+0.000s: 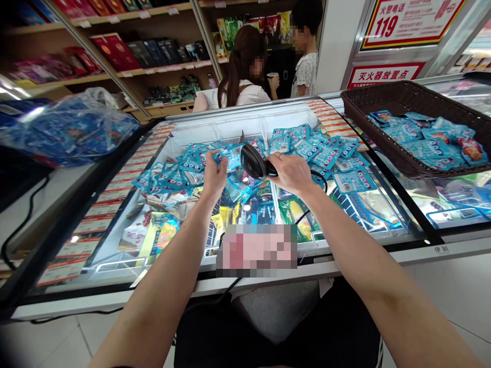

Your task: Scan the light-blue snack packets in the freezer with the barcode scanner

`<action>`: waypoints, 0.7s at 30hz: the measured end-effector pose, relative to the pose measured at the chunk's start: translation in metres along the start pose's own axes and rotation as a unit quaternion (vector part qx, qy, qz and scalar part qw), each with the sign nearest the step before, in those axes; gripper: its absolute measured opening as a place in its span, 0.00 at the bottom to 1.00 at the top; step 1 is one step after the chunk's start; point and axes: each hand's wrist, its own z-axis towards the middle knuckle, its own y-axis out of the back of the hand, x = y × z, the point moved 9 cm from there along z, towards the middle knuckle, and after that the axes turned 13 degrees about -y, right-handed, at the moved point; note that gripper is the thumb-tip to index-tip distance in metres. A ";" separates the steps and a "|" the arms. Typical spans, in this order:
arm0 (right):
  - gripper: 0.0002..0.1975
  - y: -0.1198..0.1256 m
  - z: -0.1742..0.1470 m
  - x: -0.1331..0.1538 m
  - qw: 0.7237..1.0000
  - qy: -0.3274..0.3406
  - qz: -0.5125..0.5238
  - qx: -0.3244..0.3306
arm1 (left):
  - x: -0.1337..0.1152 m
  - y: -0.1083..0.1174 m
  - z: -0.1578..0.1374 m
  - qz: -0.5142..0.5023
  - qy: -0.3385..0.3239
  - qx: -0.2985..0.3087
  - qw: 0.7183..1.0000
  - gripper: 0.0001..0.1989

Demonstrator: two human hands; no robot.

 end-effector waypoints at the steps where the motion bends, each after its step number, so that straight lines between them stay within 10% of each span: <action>1: 0.16 0.000 0.000 0.000 1.000 0.002 0.000 -0.001 | 0.000 0.000 0.000 0.004 0.001 0.002 1.000 0.24; 21: 0.15 0.004 0.000 -0.006 0.999 -0.009 -0.011 -0.036 | -0.023 0.013 0.000 0.069 -0.006 -0.027 0.997 0.22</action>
